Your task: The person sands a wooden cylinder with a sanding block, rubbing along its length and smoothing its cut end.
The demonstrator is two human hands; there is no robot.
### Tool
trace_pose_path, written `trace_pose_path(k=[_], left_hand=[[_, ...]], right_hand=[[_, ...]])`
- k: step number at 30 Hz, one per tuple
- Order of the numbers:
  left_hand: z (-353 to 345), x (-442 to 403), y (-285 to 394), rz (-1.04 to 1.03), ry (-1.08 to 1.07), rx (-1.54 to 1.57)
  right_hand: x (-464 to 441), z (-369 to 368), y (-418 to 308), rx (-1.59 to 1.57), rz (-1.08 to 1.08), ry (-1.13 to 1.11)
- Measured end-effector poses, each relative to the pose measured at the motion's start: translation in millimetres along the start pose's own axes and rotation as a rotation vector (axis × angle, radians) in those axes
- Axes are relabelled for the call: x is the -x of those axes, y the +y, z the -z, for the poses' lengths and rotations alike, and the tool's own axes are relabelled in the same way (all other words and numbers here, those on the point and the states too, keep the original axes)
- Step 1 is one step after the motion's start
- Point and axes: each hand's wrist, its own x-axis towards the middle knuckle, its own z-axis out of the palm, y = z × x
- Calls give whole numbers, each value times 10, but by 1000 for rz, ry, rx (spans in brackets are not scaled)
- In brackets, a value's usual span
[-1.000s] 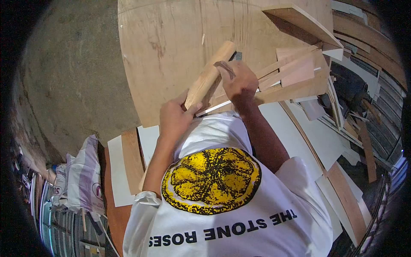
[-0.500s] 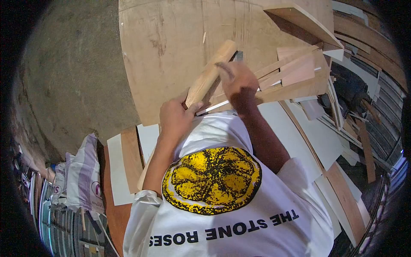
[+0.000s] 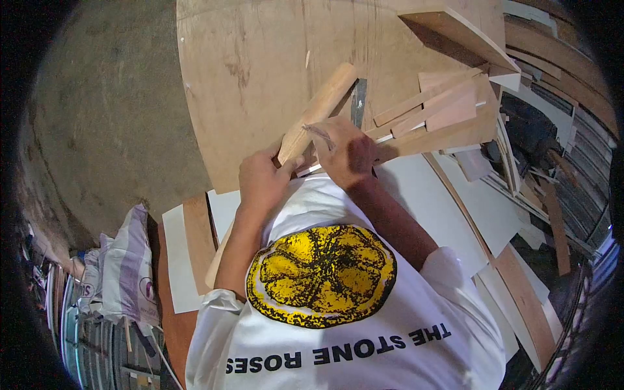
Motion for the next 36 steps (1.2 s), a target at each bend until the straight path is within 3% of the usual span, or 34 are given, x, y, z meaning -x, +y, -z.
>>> trace_pose_path(k=[2, 5, 8, 11, 14, 21, 27, 30, 34, 36], left_hand=[[51, 21, 44, 21, -11, -26], [5, 54, 39, -2, 24, 6], [-104, 52, -75, -52, 69, 39], [-41, 8, -17, -38, 53, -14], [-3, 39, 42, 0, -4, -18], [-40, 32, 6, -64, 45, -34], [-98, -19, -67, -53, 41, 33], [-134, -5, -71, -71, 50, 36], [-106, -33, -35, -30, 26, -67], [-89, -24, -1, -36, 22, -32]], right_hand=[[-46, 59, -42, -86, 8, -6], [-130, 94, 63, 83, 32, 125], [-229, 147, 134, 22, -95, 255], [-95, 12, 134, 123, 146, 284], [-42, 121, -87, -26, -20, 109], [-239, 131, 56, 3, 9, 324], [-42, 117, -136, -64, 17, 123], [-161, 90, 165, 74, 94, 286], [-233, 128, 210, 24, -310, 230], [-118, 61, 182, 30, -45, 229]])
